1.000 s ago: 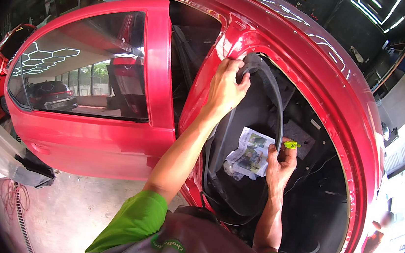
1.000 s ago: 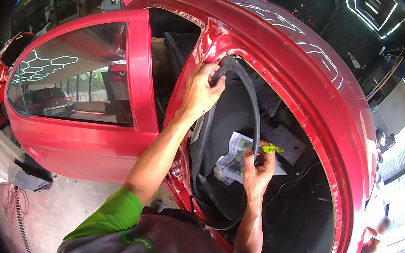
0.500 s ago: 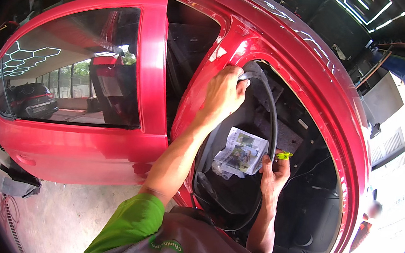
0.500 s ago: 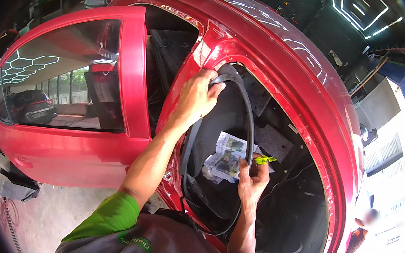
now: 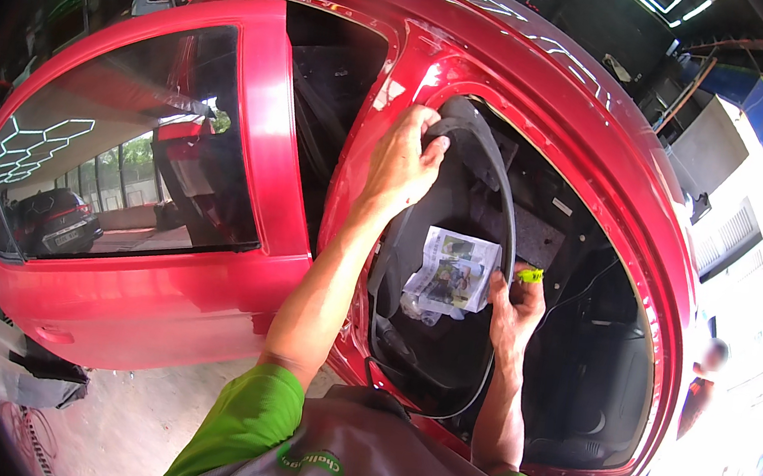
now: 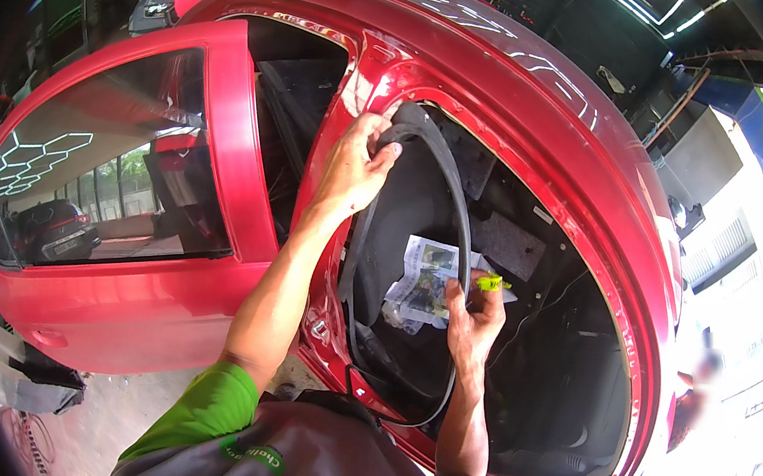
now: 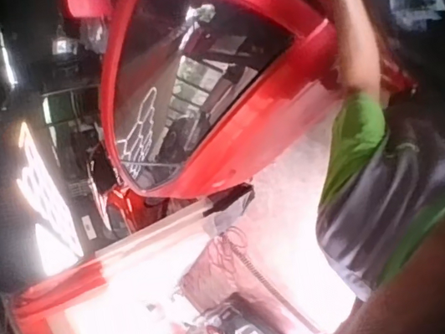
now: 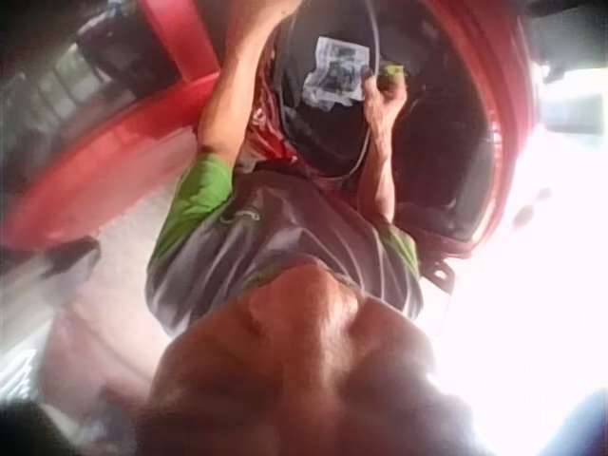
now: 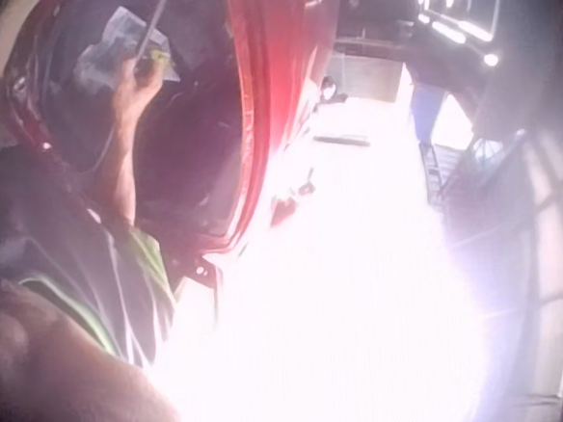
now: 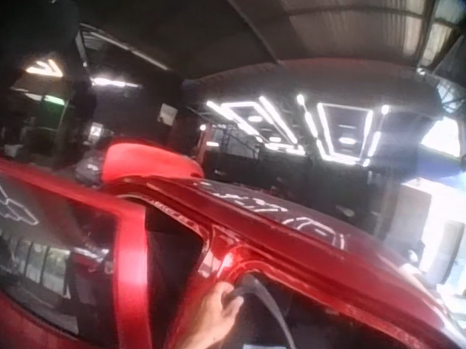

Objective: The person retrieves a black rubber weather seal from the trunk of a red car and removes a yellow zip tie. They then fit the seal along the top edge of the car's door frame, pressing it into place to ensure a proper fit.

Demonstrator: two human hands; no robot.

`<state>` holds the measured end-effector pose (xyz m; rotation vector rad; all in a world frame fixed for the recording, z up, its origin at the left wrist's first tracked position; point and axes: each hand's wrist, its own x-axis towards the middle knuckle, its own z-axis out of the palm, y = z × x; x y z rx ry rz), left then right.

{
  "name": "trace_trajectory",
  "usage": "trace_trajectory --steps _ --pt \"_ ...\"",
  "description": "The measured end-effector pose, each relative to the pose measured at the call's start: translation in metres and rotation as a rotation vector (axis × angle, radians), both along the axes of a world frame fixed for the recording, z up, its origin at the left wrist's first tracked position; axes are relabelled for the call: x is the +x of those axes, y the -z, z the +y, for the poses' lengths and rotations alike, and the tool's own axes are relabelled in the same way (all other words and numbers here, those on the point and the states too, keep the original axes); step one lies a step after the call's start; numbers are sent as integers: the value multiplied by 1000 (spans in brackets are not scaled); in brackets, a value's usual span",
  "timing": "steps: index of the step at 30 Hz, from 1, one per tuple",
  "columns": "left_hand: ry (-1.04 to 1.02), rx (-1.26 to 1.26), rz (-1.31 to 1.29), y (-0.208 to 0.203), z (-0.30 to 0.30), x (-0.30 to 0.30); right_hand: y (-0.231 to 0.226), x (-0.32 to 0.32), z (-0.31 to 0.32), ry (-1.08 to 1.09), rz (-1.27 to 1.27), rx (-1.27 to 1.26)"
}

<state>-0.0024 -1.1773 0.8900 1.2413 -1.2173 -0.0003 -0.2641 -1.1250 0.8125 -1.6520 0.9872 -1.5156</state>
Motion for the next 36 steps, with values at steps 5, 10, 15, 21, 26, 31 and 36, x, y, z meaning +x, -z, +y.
trace_trajectory --steps 5,10,15,21,26,31,36 --pt "1 -76 35 8 -11 -1 -17 8 -16 27 -82 37" --pt "38 -123 135 8 -16 -5 -32 18 -24 12 -142 36" --pt "186 -112 232 17 -10 -3 -37 23 -12 -36 -184 68" --pt "187 -67 350 47 14 -19 -41 29 4 -63 -185 70" --pt "183 91 432 60 31 -36 -44 33 14 -85 -213 54" --pt "191 -16 403 74 25 -32 -45 35 21 -108 -191 57" --pt "188 69 417 63 35 -31 -45 32 17 -125 -163 52"
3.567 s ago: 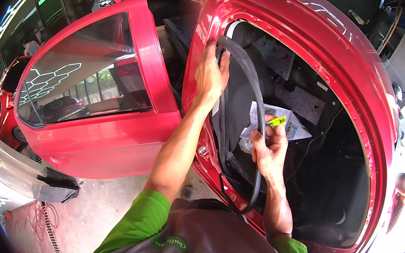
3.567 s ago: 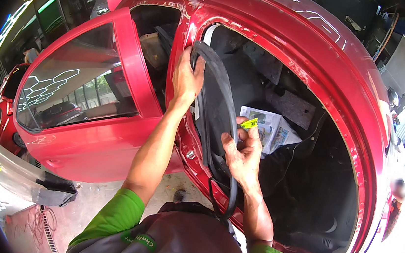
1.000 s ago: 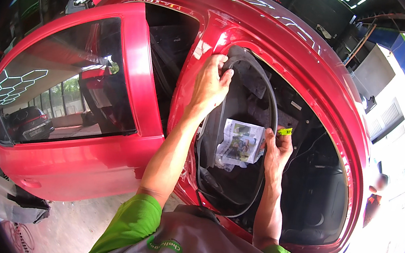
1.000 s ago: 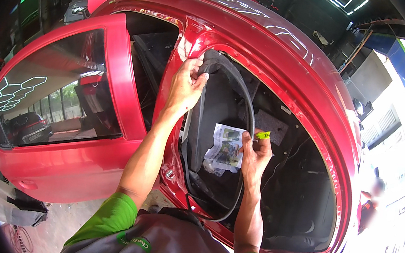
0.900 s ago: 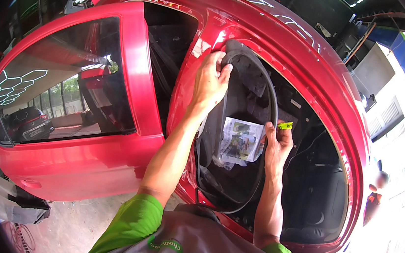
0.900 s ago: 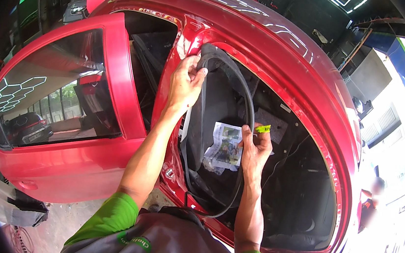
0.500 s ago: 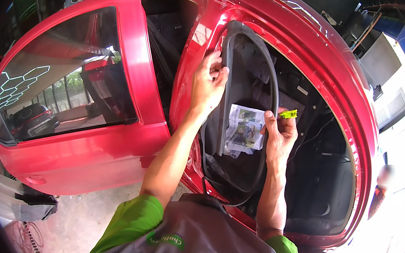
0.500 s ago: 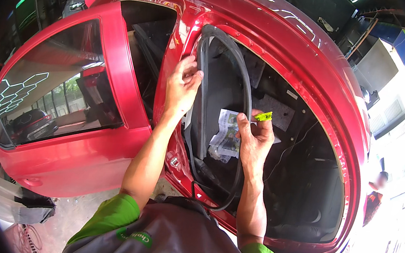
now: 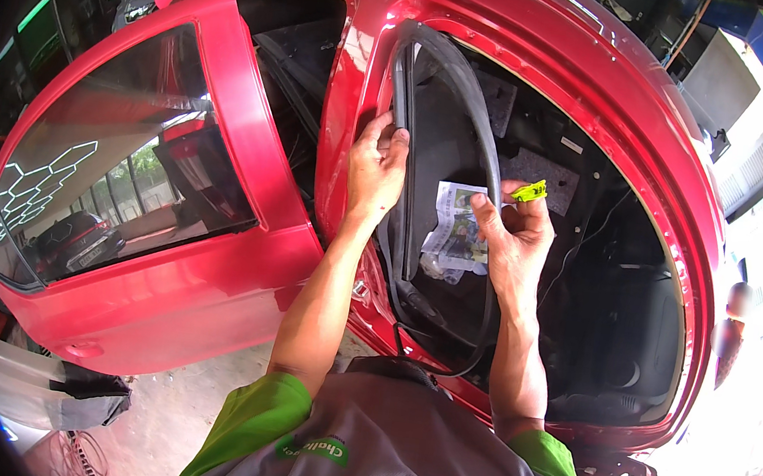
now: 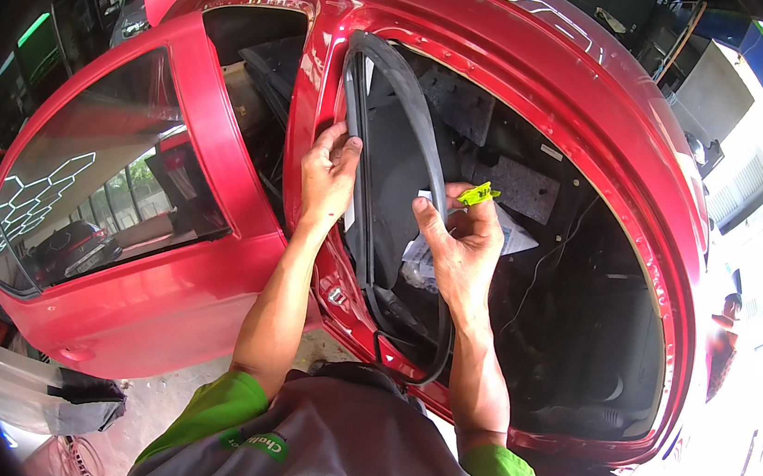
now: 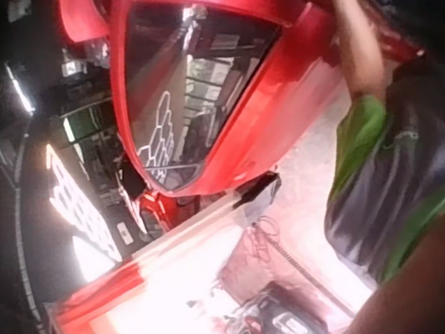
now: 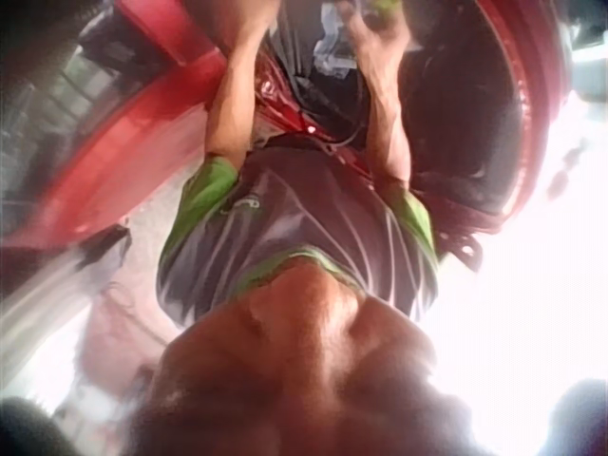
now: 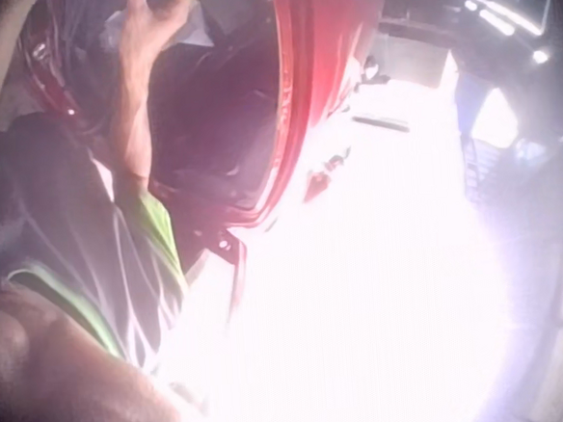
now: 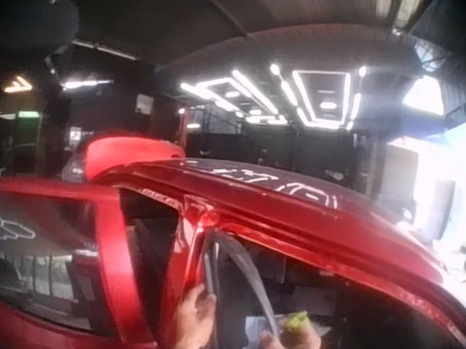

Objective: The person retrieves a black rubber weather seal from the trunk of a red car and removes a yellow zip tie. They then fit the seal along the top edge of the car's door frame, pressing it into place to ensure a proper fit.

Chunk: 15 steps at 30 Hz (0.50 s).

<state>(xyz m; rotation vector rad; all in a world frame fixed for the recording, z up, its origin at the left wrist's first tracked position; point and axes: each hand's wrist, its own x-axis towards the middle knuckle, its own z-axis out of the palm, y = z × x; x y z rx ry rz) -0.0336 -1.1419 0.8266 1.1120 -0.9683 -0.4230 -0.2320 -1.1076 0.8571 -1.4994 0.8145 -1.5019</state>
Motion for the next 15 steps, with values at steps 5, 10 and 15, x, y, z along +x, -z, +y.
trace_trajectory --steps 5,10,15 --pt "0 -6 7 -1 2 0 -3 -5 -1 13 32 30" --pt "-25 15 7 0 3 3 -1 -7 -5 9 53 36" --pt "-43 22 1 -3 4 3 0 -9 -8 1 38 26"
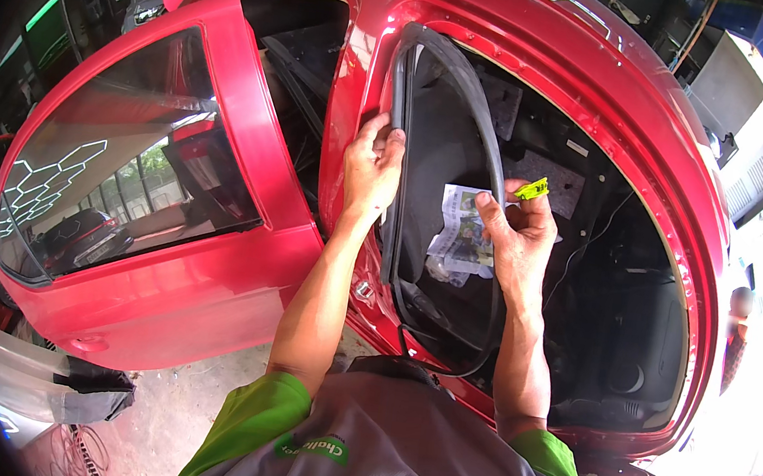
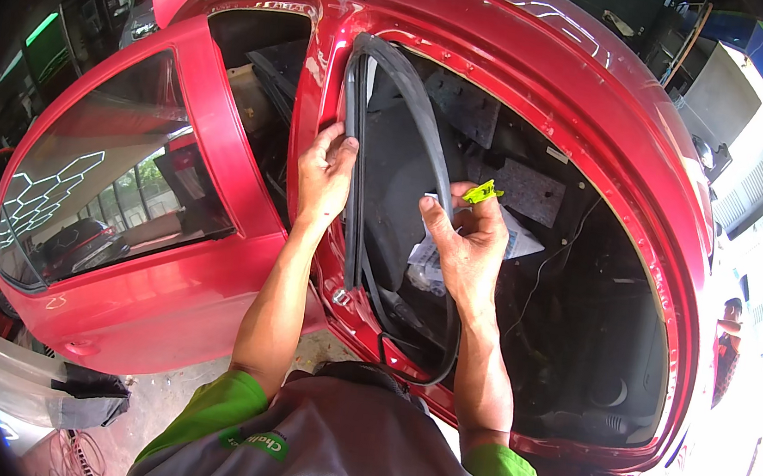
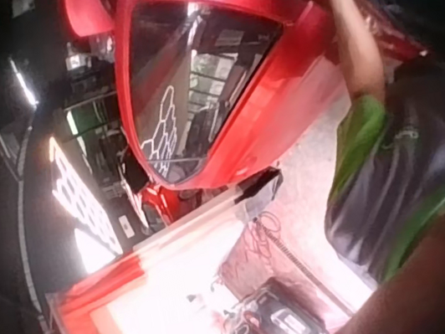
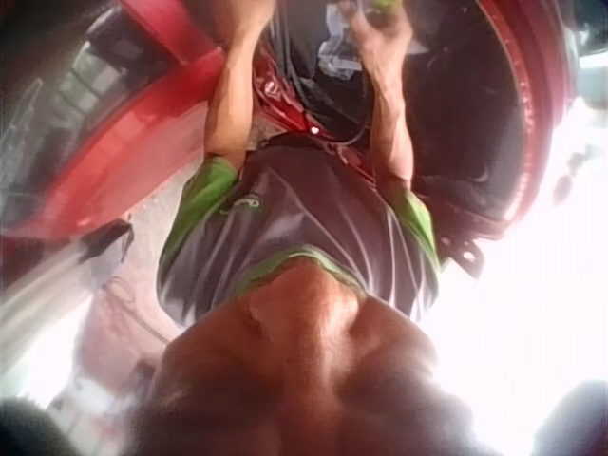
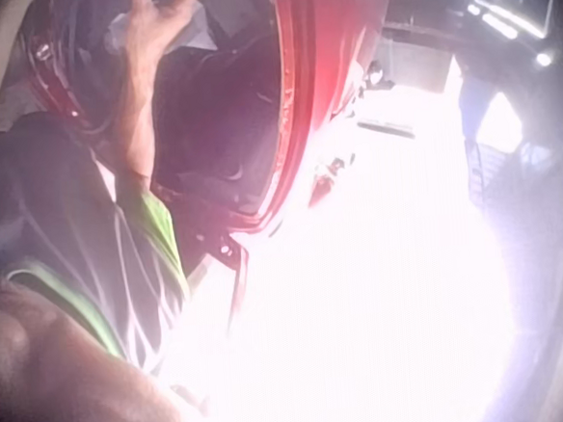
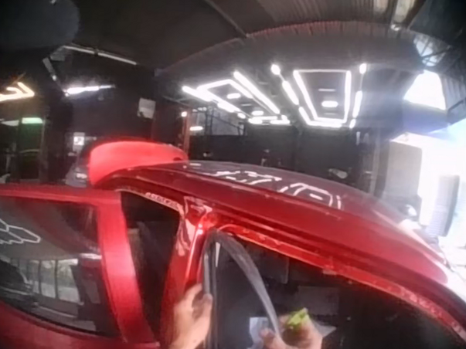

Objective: The person retrieves a black rubber weather seal from the trunk of a red car and removes a yellow zip tie. They then fit the seal along the top edge of the car's door frame, pressing it into place to ensure a proper fit.

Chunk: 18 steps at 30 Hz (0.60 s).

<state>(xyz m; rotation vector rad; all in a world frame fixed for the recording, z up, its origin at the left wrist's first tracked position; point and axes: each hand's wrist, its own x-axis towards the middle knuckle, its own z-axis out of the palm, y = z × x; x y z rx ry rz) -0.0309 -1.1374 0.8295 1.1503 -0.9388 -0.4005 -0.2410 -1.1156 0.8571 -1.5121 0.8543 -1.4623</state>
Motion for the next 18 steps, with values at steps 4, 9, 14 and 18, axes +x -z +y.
trace_trajectory --steps 4,9,14,18 --pt "-10 -43 9 5 -4 4 4 -3 -4 23 10 15" --pt "-22 -112 16 11 -6 5 12 -8 -9 30 -2 18" --pt "-46 -81 -25 15 -7 5 19 -14 -1 28 10 -7" --pt "-72 -90 -37 16 -8 5 19 -12 1 25 -11 -11"
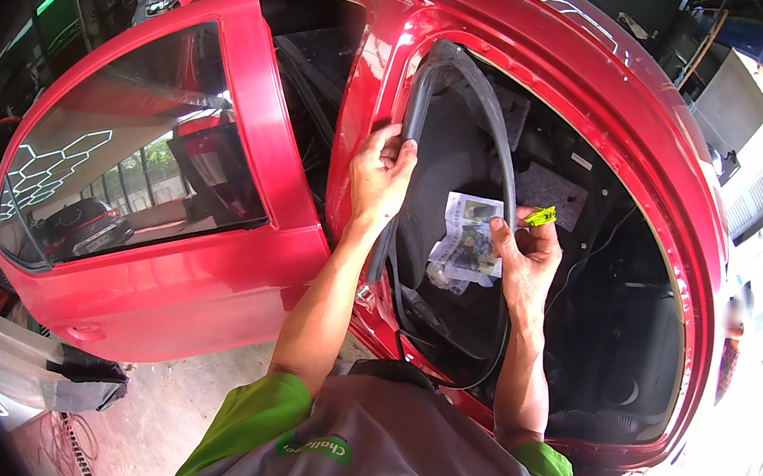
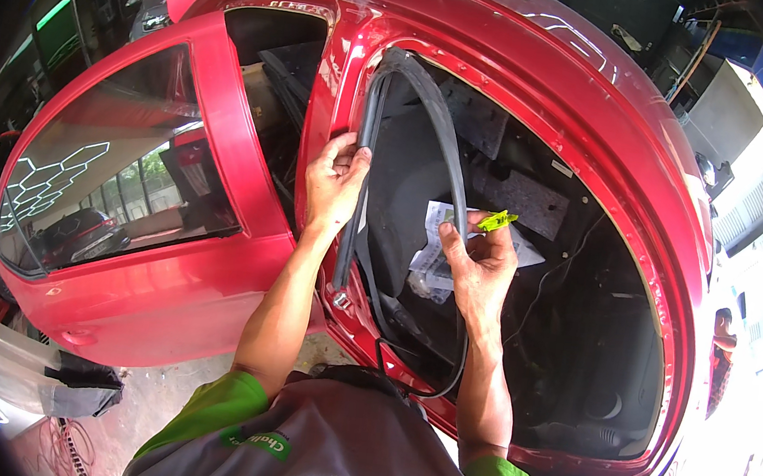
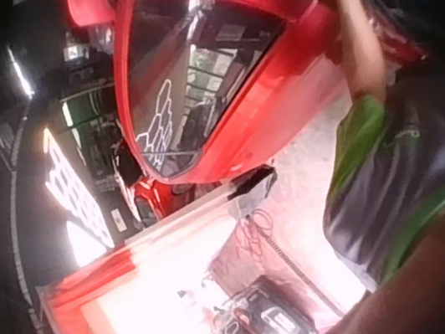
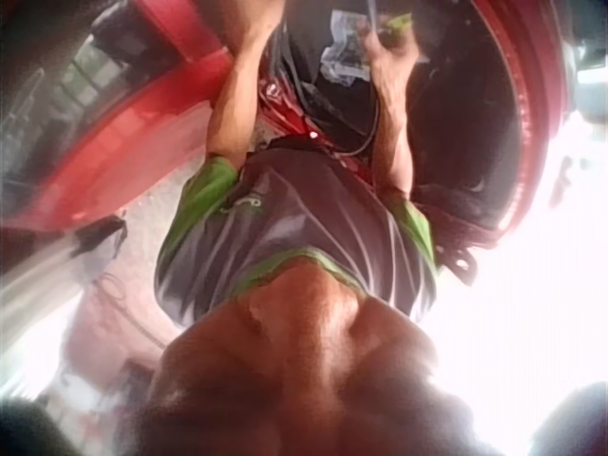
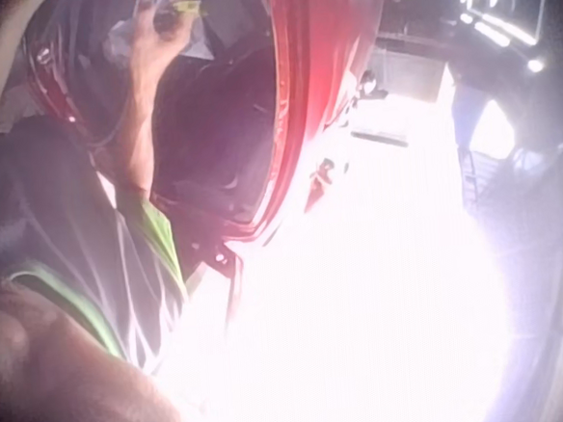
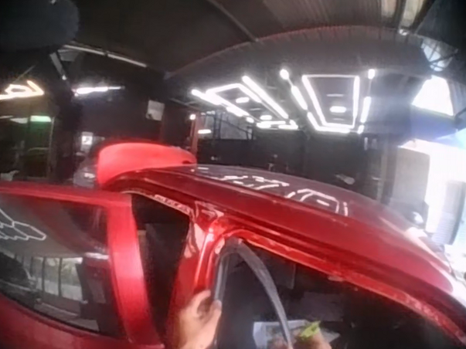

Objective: The person retrieves a black rubber weather seal from the trunk of a red car and removes a yellow zip tie. They then fit the seal along the top edge of the car's door frame, pressing it into place to ensure a proper fit.

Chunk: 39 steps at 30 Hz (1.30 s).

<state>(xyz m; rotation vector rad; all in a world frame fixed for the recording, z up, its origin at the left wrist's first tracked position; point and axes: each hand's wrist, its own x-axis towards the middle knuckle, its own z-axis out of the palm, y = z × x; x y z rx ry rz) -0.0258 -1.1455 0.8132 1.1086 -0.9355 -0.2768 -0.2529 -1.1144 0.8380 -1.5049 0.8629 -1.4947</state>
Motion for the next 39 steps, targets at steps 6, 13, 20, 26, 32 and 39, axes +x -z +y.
trace_trajectory --steps 6,13,20,26,32,39 --pt "-21 -7 -5 3 -1 -1 1 -4 -1 41 44 19" --pt "-19 -19 20 7 -1 -2 1 0 -3 30 25 1" --pt "-36 -12 43 6 4 -3 1 0 -3 18 28 5" --pt "-74 -82 -38 7 9 2 3 0 -7 17 14 34" --pt "-68 -69 -60 3 10 5 1 1 -1 -10 -26 37" --pt "-178 23 -112 -6 23 0 -1 13 31 8 31 -56"
